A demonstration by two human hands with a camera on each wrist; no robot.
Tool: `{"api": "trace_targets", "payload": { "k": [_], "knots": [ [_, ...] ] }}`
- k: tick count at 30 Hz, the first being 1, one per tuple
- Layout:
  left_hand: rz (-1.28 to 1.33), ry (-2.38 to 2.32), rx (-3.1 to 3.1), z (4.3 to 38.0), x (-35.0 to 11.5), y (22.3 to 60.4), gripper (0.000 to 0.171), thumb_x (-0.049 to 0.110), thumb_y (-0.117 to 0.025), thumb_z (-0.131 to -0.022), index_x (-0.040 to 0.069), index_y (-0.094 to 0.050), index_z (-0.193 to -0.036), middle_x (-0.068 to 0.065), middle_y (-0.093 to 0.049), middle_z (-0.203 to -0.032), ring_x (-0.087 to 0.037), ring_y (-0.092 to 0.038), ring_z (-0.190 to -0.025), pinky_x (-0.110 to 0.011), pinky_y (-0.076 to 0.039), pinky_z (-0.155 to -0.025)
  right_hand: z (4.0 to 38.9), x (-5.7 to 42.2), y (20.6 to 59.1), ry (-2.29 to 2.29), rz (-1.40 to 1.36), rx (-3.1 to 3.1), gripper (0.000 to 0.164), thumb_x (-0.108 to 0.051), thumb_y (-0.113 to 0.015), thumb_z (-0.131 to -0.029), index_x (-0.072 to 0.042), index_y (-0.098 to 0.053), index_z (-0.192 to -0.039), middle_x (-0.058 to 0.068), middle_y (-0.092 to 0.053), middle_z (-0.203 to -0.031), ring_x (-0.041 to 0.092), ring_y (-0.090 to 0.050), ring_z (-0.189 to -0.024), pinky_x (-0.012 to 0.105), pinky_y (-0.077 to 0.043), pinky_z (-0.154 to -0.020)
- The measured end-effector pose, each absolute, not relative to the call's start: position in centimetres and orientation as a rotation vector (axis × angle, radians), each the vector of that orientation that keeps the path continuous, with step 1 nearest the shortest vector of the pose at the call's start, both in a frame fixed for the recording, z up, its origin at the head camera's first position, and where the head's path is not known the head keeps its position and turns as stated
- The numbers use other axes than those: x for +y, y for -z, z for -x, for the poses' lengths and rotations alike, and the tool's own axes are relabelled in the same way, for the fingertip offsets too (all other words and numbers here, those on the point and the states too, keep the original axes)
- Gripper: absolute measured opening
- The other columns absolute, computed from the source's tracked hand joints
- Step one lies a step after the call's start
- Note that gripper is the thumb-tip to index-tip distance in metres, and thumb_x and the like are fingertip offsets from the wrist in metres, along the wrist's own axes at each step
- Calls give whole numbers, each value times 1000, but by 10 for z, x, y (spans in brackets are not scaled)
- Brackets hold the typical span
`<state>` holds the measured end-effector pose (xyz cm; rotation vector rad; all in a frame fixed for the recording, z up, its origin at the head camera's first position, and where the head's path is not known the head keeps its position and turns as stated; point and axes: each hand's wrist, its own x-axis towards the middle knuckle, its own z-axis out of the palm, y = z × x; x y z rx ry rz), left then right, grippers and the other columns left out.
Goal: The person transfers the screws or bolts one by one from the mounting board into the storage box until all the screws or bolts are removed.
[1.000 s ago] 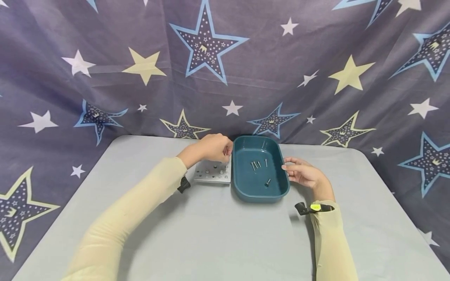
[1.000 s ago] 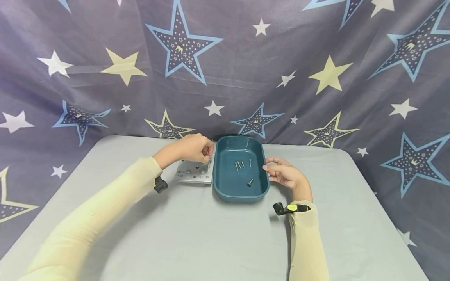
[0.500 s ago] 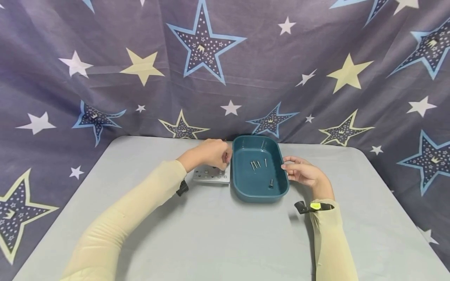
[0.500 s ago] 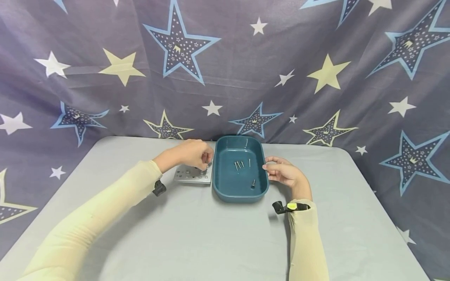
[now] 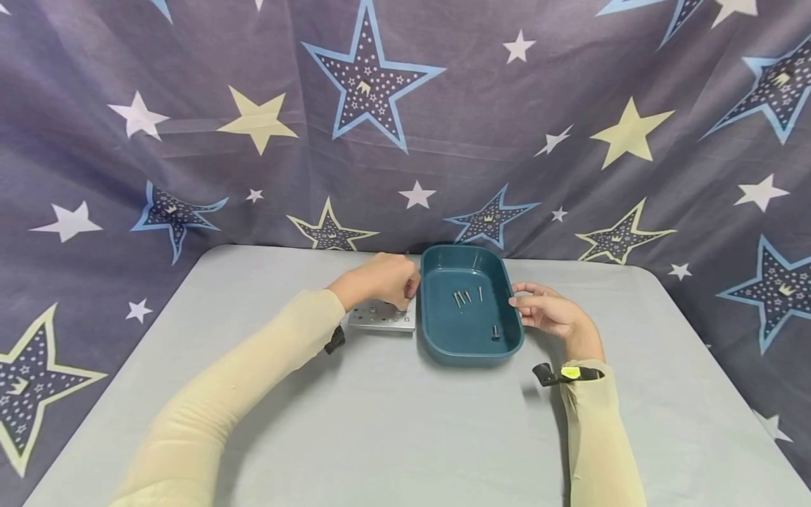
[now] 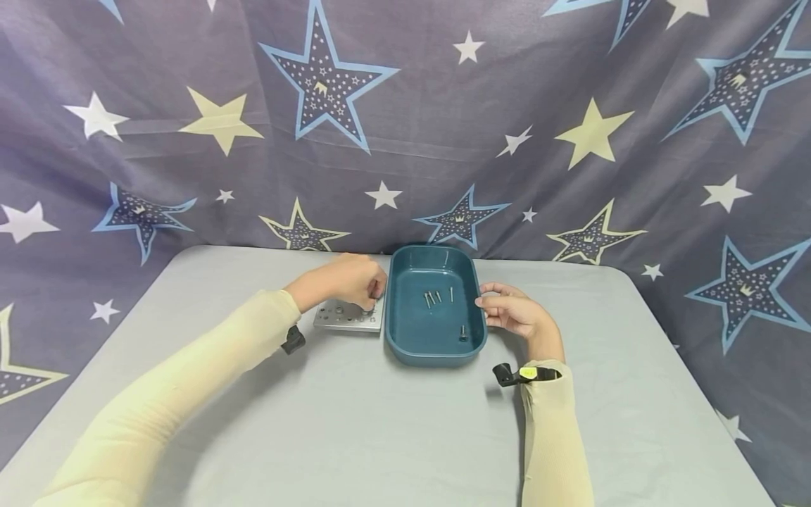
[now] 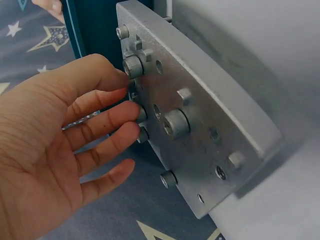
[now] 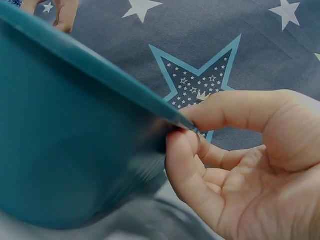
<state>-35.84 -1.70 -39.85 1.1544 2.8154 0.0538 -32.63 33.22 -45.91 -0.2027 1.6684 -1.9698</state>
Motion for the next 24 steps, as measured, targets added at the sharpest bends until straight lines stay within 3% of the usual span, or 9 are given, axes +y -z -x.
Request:
{"api": "trace_targets", "payload": {
  "k": [13,24],
  "knots": [
    [-1074,-80,2781,363,-8,398,16,9,-79,-70,22,-70,-70,9,-69,-71,-12,-61,-73,-35,-53,-76,326,334,460,1964,211,1679,20,6,-40,-101,-8,-43,-115,-7,-64,-78,2,-61,-70,22,-55,-68],
    [-1011,-68,2794,365,-2,400,16,10,-82,-65,20,-70,-69,8,-69,-68,-14,-61,-70,-34,-54,-75,326,334,461,1972,193,1671,20,6,-40,-101,-9,-43,-115,-7,-65,-80,3,-62,-70,22,-55,-68]
  ]
}}
